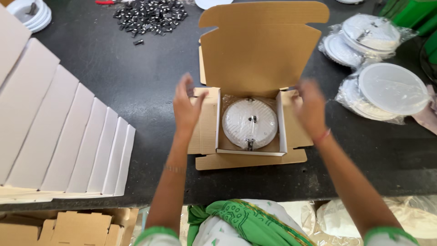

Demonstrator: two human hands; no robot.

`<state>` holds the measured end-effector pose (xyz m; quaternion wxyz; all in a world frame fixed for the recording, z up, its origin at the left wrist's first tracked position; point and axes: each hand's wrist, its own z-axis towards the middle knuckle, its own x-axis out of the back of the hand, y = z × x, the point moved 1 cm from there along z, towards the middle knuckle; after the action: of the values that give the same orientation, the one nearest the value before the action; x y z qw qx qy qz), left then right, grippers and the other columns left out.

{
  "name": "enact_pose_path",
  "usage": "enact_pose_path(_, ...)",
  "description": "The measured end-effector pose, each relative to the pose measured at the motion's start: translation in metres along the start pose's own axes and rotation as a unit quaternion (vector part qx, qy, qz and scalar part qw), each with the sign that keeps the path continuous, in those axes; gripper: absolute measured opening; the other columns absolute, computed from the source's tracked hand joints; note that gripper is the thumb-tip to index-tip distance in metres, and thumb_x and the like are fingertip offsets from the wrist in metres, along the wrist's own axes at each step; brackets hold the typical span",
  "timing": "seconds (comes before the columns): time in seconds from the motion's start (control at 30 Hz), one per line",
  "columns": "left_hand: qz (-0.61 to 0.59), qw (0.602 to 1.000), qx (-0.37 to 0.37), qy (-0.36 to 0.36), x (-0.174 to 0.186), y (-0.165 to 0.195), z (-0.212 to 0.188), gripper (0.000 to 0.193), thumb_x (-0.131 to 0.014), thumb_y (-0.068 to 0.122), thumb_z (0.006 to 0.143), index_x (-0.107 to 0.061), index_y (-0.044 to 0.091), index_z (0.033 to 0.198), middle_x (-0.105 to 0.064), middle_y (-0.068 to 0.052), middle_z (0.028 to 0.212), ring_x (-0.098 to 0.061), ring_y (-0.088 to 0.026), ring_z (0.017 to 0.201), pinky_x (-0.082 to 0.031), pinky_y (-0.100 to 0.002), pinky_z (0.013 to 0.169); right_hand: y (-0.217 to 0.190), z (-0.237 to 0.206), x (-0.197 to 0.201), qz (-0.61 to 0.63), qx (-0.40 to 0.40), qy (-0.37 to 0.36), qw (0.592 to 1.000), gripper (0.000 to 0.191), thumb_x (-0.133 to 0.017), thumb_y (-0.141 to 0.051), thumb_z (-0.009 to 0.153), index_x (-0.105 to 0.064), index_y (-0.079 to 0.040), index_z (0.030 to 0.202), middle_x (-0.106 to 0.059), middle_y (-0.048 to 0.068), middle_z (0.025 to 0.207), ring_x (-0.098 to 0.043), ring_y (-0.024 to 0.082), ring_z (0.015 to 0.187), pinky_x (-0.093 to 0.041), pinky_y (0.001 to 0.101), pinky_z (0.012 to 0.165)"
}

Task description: The person folds a cardboard shipping box on the work table, places a white inner box inside it, and sets a plastic-wrapped round LED light fixture into the box. They close the assembled box, stack it with finished boxes, and repeat the packing cycle with another fixture.

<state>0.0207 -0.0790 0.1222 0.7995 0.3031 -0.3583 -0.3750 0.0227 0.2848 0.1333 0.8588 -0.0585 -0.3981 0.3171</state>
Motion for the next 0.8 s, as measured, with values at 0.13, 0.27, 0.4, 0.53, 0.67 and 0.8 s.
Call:
enact_pose_path(0.13, -0.069, 0.998, 0.012, -0.001, -0.041, -0.025, 0.089, 0.087, -0.095, 0.019, 0.079, -0.043, 0.000, 0.146, -0.065, -0.019, 0.132, -0.067, -0.026, 0.115, -0.057, -0.038, 0.093, 0.060, 0.077, -0.002, 0.102, -0.050, 0.060, 0.992, 0.043, -0.083, -0.009, 0.090, -0.060, 0.004, 0.124, -0.063, 0.015, 0.102, -0.063, 0.025, 0.086, -0.054, 0.0357, 0.072)
enact_pose_path(0.27, 0.051, 0.994, 0.075, -0.059, -0.071, -0.028, 0.116, 0.036, -0.087, 0.026, 0.093, -0.078, 0.019, 0.127, -0.086, -0.005, 0.108, -0.083, -0.016, 0.091, -0.064, -0.033, 0.086, 0.075, 0.097, -0.021, 0.125, -0.142, -0.011, 0.982, 0.029, -0.085, -0.013, 0.092, -0.072, -0.004, 0.117, -0.075, 0.006, 0.094, -0.073, 0.018, 0.084, -0.059, 0.0336, 0.076)
enact_pose_path(0.4, 0.138, 0.988, -0.059, 0.036, -0.082, -0.002, 0.096, 0.038, -0.087, 0.021, 0.090, -0.070, 0.022, 0.124, -0.079, 0.000, 0.114, -0.078, -0.023, 0.096, -0.060, -0.035, 0.080, 0.045, 0.080, -0.028, -0.012, -0.079, 0.031, 0.996, 0.047, -0.083, -0.010, 0.086, -0.067, -0.004, 0.129, -0.074, 0.014, 0.086, -0.071, 0.026, 0.075, -0.056, 0.0366, 0.067)
enact_pose_path(0.53, -0.021, 0.993, 0.049, -0.107, -0.064, 0.021, 0.064, 0.059, -0.082, 0.017, 0.078, -0.059, 0.014, 0.133, -0.066, -0.006, 0.132, -0.077, -0.023, 0.082, -0.059, -0.036, 0.071, 0.014, 0.056, -0.008, 0.134, -0.126, -0.072, 0.980, 0.042, -0.079, -0.011, 0.091, -0.061, -0.003, 0.128, -0.072, 0.009, 0.091, -0.070, 0.014, 0.083, -0.058, 0.0321, 0.075)
enact_pose_path(0.67, -0.232, 0.931, 0.100, -0.266, -0.024, 0.019, 0.020, 0.059, -0.069, 0.006, 0.086, -0.054, 0.017, 0.142, -0.047, -0.010, 0.152, -0.055, -0.026, 0.126, -0.058, -0.037, 0.097, 0.011, 0.010, 0.028, 0.317, -0.205, -0.201, 0.904, 0.051, -0.067, -0.008, 0.095, -0.058, -0.007, 0.145, -0.067, 0.004, 0.111, -0.057, 0.010, 0.088, -0.049, 0.0284, 0.077)
enact_pose_path(0.8, -0.264, 0.877, 0.113, -0.384, 0.016, -0.007, -0.018, 0.039, -0.058, 0.019, 0.101, -0.071, 0.013, 0.137, -0.040, -0.012, 0.171, -0.047, -0.027, 0.151, -0.043, -0.040, 0.121, 0.024, -0.035, 0.041, 0.430, -0.224, -0.287, 0.826, 0.049, -0.061, -0.017, 0.101, -0.060, -0.005, 0.148, -0.068, 0.006, 0.138, -0.065, 0.012, 0.118, -0.051, 0.0310, 0.104)
